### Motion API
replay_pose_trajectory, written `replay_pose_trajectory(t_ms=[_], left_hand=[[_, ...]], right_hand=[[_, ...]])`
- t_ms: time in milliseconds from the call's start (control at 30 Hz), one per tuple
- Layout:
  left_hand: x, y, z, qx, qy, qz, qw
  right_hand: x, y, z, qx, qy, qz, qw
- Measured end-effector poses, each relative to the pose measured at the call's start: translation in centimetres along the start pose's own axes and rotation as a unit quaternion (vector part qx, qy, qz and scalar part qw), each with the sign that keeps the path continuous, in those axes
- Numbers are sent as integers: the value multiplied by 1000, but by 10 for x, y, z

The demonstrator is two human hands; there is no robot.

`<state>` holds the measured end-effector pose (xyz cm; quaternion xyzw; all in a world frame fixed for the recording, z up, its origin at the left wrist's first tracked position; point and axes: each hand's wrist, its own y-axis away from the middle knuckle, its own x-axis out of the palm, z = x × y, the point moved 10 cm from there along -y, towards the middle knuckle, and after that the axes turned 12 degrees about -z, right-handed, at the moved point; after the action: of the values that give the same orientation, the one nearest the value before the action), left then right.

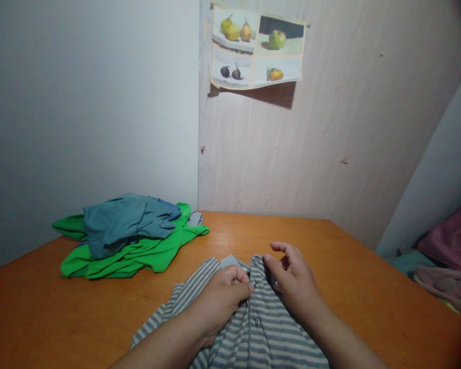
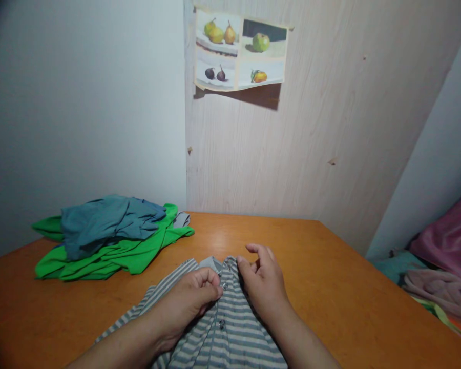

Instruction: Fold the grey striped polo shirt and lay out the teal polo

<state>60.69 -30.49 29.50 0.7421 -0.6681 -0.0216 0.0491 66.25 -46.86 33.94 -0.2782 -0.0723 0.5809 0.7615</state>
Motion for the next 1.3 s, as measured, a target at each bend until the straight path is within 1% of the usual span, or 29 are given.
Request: replay_pose_trajectory(t_ms=[33,67,100,133,167,233,267,300,367,533,633,867,1033,1133,1300], left_hand=[[-1,0,0,-9,1,-1,1000],[-3,1,0,-14,2,-3,1000],[-4,1,-1,-18,1,-7,1000],[-5,1,-1,-19,1,-9,1000],[-6,1,-1,-20,0,-10,1000],[-6,0,0,-20,-1,-5,1000],[-5,-1,0,-20,-1,0,1000],[-5,-1,0,-19,0,4,1000],[-5,-2,0,-17,6,10,1000],[-4,-3,-3,-13,13,22,1000],[-4,-3,-4,-8,10,29,999],[-4,-2,-6,6,-19,36,999],[-7,-4,-5,7,-31,24,999],[-8,-5,-4,10,-23,22,999],[-7,-3,-10,38,-45,14,998]], right_hand=[[-5,0,8,-28,26,-17,999],[-8,0,16,-53,39,-21,998],[-6,3,23,-72,41,-6,997],[-1,6,29,-81,35,27,996],[8,11,32,-84,29,72,993],[25,24,35,-77,23,163,983],[32,29,35,-70,24,198,978],[36,34,34,-59,27,222,973],[41,38,28,-31,31,244,969],[46,38,13,51,-13,265,963],[50,41,7,98,-60,285,952],[54,45,-1,153,-110,292,938],[54,46,2,165,-129,288,934],[54,47,4,158,-121,292,936],[54,47,2,130,-87,283,946]])
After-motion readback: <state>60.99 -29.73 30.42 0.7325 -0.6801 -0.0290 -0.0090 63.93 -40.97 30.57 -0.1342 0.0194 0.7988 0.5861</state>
